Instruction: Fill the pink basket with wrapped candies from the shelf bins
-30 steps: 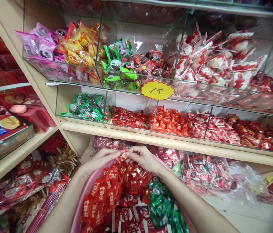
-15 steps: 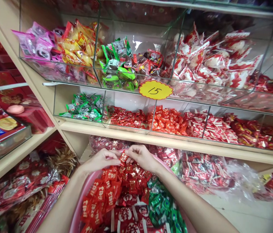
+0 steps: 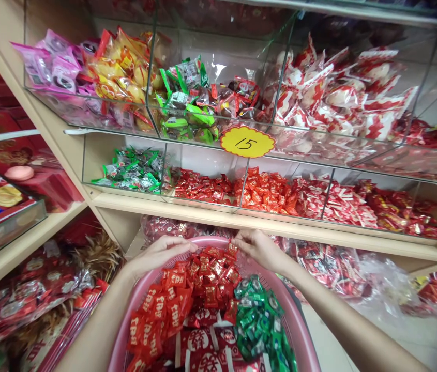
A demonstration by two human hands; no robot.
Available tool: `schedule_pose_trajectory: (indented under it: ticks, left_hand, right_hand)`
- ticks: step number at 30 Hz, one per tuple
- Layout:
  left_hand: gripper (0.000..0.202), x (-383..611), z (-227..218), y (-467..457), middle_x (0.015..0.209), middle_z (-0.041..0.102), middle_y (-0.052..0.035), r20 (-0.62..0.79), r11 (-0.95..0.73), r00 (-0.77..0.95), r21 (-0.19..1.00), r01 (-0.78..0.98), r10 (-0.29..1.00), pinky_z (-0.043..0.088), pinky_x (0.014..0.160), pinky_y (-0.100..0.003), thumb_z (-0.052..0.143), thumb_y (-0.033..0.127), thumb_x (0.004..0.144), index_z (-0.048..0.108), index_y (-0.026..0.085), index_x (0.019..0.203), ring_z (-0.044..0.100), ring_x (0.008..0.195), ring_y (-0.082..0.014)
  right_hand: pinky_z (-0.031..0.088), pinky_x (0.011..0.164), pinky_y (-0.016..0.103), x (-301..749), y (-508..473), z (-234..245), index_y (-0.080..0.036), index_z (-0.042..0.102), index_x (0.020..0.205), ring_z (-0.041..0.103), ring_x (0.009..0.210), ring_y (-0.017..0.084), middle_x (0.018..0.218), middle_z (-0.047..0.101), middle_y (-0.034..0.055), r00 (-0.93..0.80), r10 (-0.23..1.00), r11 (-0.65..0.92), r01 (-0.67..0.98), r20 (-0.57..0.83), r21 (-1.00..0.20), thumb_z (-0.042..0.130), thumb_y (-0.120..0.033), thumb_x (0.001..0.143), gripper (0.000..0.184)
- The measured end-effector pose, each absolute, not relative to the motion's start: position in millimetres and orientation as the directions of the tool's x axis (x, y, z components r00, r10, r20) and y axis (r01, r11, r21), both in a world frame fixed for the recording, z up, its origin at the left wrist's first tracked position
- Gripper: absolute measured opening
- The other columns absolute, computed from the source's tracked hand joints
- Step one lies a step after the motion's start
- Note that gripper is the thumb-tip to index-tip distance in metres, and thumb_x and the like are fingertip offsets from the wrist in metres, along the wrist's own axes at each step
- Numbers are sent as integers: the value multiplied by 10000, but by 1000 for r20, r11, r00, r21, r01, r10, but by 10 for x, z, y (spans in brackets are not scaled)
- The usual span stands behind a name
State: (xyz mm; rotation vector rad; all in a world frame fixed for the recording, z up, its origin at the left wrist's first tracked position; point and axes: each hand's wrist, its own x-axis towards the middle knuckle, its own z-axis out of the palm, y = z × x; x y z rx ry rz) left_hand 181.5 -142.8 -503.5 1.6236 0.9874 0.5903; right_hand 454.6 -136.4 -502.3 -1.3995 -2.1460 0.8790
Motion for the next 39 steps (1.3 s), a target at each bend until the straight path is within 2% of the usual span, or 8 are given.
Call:
schedule_pose_trajectory:
  ticks: [4,7,14,21,24,31,35,39]
  left_hand:
    - [355,1816,-5027,-1428,1083,678,-69,-121,-57,528,950,307,841,386,956,-322,520,415,814,682,150,986,572,1050,-226]
    - [350,1804,-5043,-1425,1083,676,-66,-115,-55,535,955,292,837,384,959,-314,516,416,818,680,154,983,570,1054,-222]
    - [348,1797,-5045,-1427,1086,673,-68,-114,-59,536,954,295,836,385,959,-314,510,412,821,679,156,985,568,1053,-218]
    - [352,1793,-5044,-1426,1074,678,-62,-122,-55,528,950,307,841,388,956,-318,506,420,818,682,162,978,570,1046,-215]
    - [345,1793,-5047,-1429,1082,677,-59,-120,-59,532,950,307,838,386,954,-309,513,413,818,680,162,985,568,1050,-216]
    - [350,1809,-5051,-1437,1083,678,-61,-121,-40,513,956,291,850,378,966,-328,525,419,809,678,164,993,569,1049,-218]
    - [346,1814,-5046,-1437,1079,679,-62,-109,-54,516,955,291,849,378,967,-328,526,418,808,682,167,987,568,1052,-218]
    - [348,1812,-5044,-1432,1084,678,-56,-108,-59,517,953,297,849,367,977,-327,521,430,810,682,181,993,559,1067,-221]
  right_hand:
    - [312,525,219,4610,-1396,-5084,-171,573,647,475,516,117,537,553,-3,-391,919,362,787,50,-499,454,-394,854,327]
    - [291,522,223,4615,-1404,-5096,-177,603,679,477,530,125,561,573,11,-368,930,345,848,20,-403,465,-361,851,287]
    - [302,538,225,4602,-1362,-5070,-191,649,678,558,609,149,645,634,40,-435,893,392,877,-113,-279,526,-262,813,195]
    - [362,629,244,4521,-1313,-5073,-208,690,774,608,836,209,859,677,68,-440,876,412,896,-200,-167,588,-185,739,111]
    - [358,616,238,4484,-1323,-5014,-215,678,832,607,788,190,834,672,55,-431,888,398,894,-158,-204,584,-229,764,117]
    - [329,553,227,4463,-1197,-4674,-184,647,792,561,628,143,714,641,46,-434,894,446,847,106,-288,505,-296,842,187]
    - [328,551,226,4383,-1007,-4445,-174,630,802,552,597,141,660,621,39,-412,891,449,865,193,-226,452,-255,861,204]
    - [379,651,234,4160,-755,-4241,-156,618,881,597,771,174,844,654,91,-425,876,454,887,229,-87,421,-151,844,200]
